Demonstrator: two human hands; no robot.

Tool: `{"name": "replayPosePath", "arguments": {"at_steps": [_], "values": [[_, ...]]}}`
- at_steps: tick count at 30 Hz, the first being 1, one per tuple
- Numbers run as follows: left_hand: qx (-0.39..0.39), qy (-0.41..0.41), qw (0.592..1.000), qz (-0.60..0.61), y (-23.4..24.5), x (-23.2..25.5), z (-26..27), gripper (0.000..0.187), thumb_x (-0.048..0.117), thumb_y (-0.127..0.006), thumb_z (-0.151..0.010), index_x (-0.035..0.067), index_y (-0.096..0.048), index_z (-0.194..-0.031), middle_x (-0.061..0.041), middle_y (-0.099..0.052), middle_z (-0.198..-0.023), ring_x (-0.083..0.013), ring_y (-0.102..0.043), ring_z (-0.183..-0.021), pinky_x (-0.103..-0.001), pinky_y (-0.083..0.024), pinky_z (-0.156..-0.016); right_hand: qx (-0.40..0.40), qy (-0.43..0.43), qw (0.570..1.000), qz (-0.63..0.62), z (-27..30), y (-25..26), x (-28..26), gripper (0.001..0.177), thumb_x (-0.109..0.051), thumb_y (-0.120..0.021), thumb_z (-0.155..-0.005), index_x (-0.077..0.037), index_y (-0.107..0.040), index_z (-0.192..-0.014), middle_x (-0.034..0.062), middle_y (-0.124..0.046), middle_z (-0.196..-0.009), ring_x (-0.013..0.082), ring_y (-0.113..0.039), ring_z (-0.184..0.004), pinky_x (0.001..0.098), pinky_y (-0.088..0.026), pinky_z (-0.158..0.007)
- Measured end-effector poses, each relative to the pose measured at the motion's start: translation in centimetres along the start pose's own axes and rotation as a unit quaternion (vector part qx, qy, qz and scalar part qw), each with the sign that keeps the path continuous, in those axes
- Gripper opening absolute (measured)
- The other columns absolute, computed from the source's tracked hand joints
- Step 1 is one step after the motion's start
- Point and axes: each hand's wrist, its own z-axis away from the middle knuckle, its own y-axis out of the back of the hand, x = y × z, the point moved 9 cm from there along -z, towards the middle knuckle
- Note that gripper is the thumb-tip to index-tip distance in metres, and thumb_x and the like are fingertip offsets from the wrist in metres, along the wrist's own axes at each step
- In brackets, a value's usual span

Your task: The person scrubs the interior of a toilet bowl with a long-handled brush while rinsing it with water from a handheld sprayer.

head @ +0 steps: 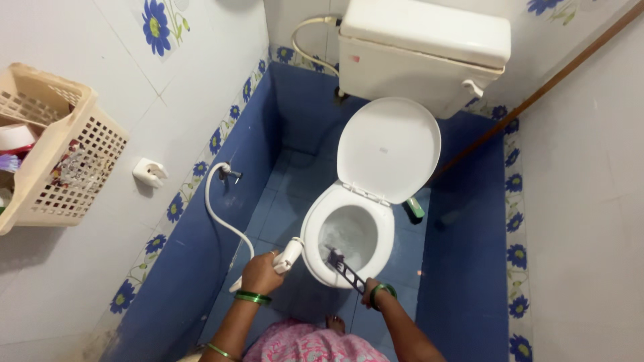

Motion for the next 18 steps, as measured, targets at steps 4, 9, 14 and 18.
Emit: {"name": "replayPosePath", "arguments": {"at_steps": [4, 9, 14, 18], "values": [[0.019, -0.001, 1.0, 0.006, -0.5, 1.4, -1.0, 0.038, 0.029, -0.078, -0.076, 0.009, -0.076, -0.109, -0.019, -0.076, -0.094, -0.0397, -0.072, -0.09, -0.048, -0.058, -0.079, 0.006, 0.032, 0.999, 0.016, 0.1, 1.0, 0.1, 0.037, -0.009, -0.084, -0.082, 0.006, -0.063, -0.109, 0.0161, -0.077, -0.088, 0.0193, -0.075, -0.068, 0.034, -0.06, -0.054], [0.013, -0.013, 1.0, -0.002, -1.1, 3.1, -1.8, 0.041, 0.029, -0.079, -0.075, 0.008, -0.076, -0.109, -0.019, -0.076, -0.095, -0.0387, -0.072, -0.091, -0.048, -0.058, -0.079, -0.013, 0.046, 0.998, 0.035, 0.3, 1.4, 0.2, 0.042, -0.005, -0.08, -0.085, -0.002, -0.053, -0.117, 0.0147, -0.074, -0.093, 0.021, -0.075, -0.07, 0.0362, -0.058, -0.055], [0.005, -0.013, 1.0, -0.015, -1.8, 3.2, -2.1, 0.042, 0.026, -0.078, -0.075, 0.008, -0.075, -0.112, -0.019, -0.076, -0.097, -0.0383, -0.073, -0.092, -0.048, -0.058, -0.08, -0.02, 0.021, 0.999, 0.014, 0.1, 1.8, 1.0, 0.034, 0.007, -0.065, -0.089, -0.004, -0.053, -0.119, 0.017, -0.071, -0.092, 0.0227, -0.074, -0.069, 0.0364, -0.057, -0.053], [0.001, -0.012, 1.0, -0.016, -2.1, 3.2, -2.0, 0.043, 0.027, -0.078, -0.075, 0.007, -0.075, -0.112, -0.02, -0.075, -0.098, -0.0385, -0.073, -0.092, -0.048, -0.057, -0.08, -0.003, -0.002, 1.0, -0.007, 0.1, 2.4, 1.9, 0.04, 0.005, -0.05, -0.095, -0.016, -0.054, -0.128, 0.0172, -0.069, -0.095, 0.025, -0.071, -0.075, 0.0387, -0.054, -0.059]]}}
